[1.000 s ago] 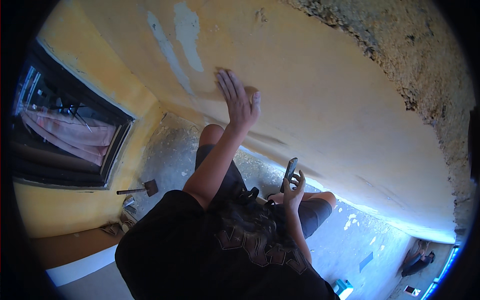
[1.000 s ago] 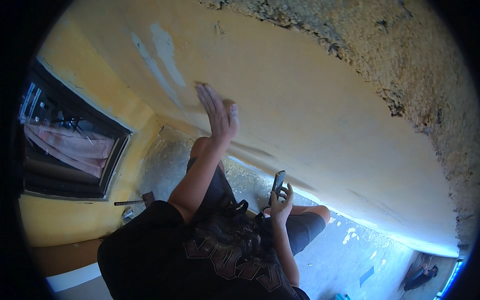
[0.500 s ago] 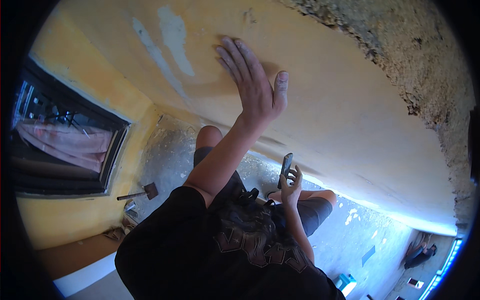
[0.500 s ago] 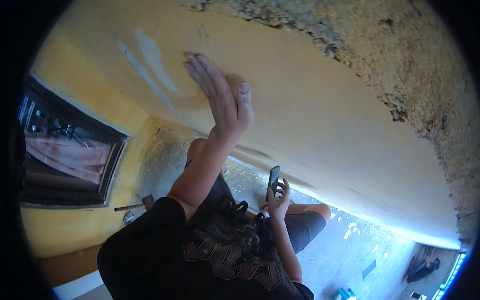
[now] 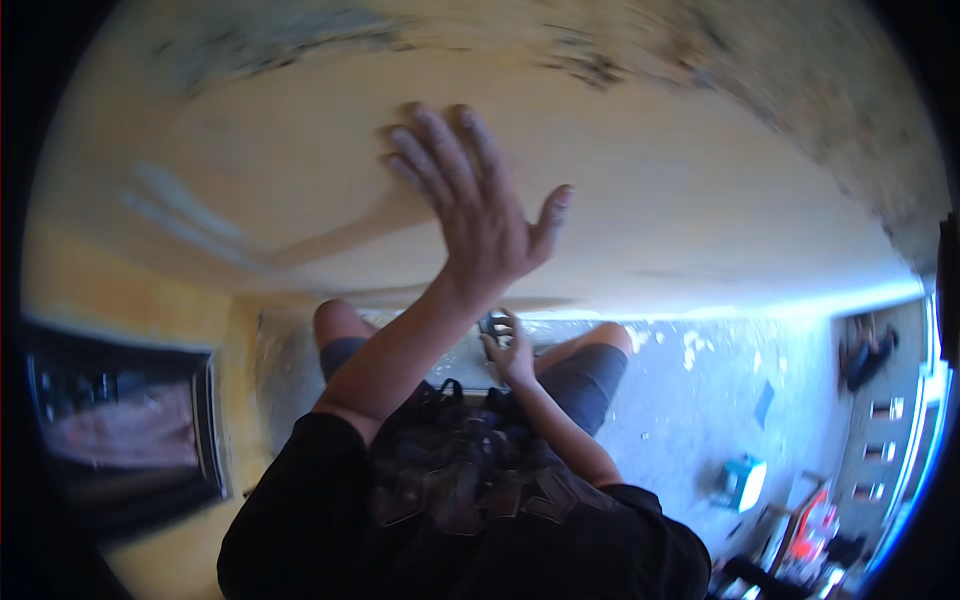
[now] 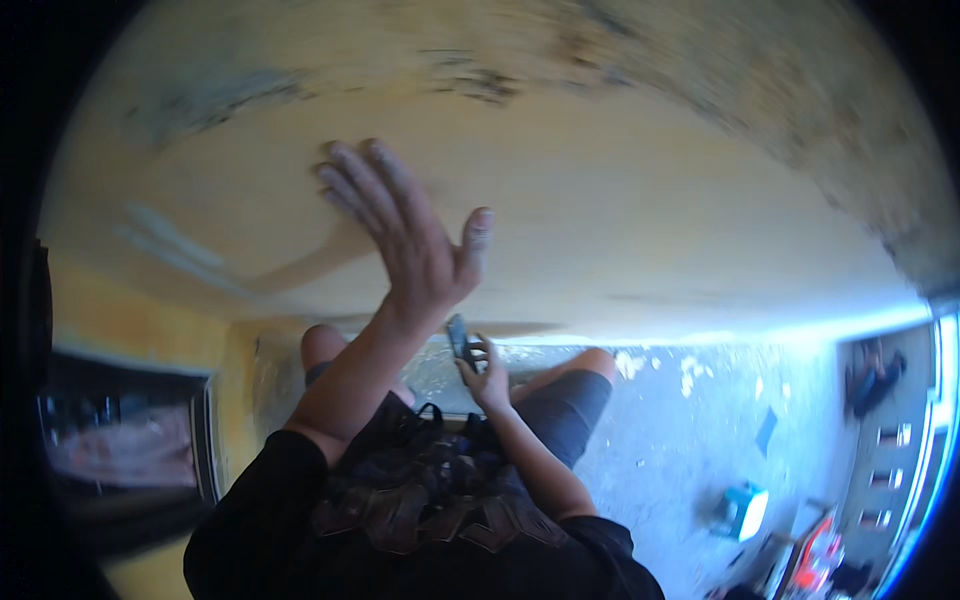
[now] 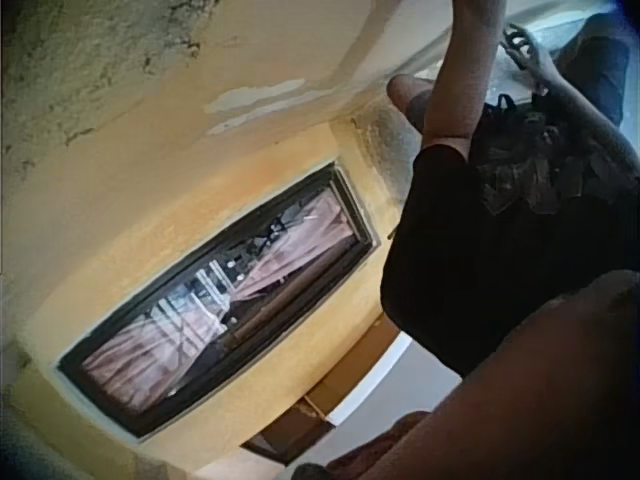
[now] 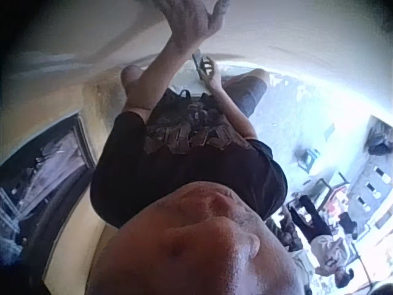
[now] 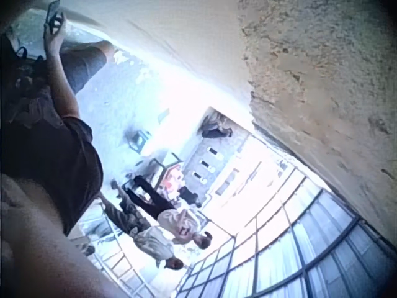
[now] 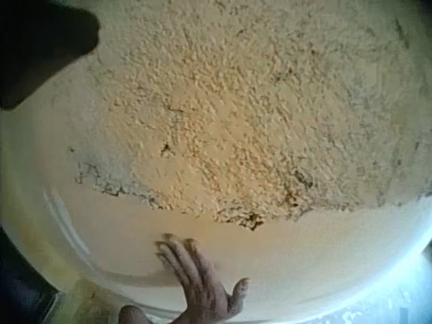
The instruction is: The recorder uses a sanding block to smooth out patches on a yellow wall.
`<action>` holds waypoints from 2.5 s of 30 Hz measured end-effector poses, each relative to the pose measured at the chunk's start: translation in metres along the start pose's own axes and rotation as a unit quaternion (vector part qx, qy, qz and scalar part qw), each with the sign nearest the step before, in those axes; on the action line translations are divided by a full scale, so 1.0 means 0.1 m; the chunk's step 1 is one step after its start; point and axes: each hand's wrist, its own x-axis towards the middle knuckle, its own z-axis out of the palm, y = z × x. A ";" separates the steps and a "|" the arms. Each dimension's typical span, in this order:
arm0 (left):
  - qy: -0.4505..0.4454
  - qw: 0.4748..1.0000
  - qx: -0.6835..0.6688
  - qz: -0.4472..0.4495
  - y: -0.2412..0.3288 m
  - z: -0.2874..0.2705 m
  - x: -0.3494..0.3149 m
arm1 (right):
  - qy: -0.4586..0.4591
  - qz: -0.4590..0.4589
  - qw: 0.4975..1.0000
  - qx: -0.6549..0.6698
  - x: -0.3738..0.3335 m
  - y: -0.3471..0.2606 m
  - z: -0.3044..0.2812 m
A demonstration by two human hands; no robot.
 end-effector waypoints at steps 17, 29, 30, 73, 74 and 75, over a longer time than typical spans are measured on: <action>-0.179 0.963 -0.005 0.203 1.76 0.77 0.14 | -0.052 -0.009 0.999 -0.005 0.17 0.50 0.00; -0.111 0.891 0.152 0.413 2.35 1.05 0.48 | -0.047 -0.007 0.999 0.023 0.14 0.47 -0.08; -0.111 0.892 0.155 0.410 2.30 1.05 0.49 | -0.043 -0.004 0.999 0.021 0.15 0.48 -0.08; -0.024 1.000 0.010 0.016 -1.01 -0.82 0.06 | 0.517 -0.365 0.751 -0.192 1.01 -2.38 -1.15; -0.088 0.995 -0.024 0.043 -0.95 -0.81 0.02 | 0.518 -0.361 0.748 -0.202 1.00 -2.39 -1.16; -0.083 0.995 -0.018 0.043 -0.99 -0.81 0.06 | 0.523 -0.351 0.748 -0.207 1.01 -2.37 -1.17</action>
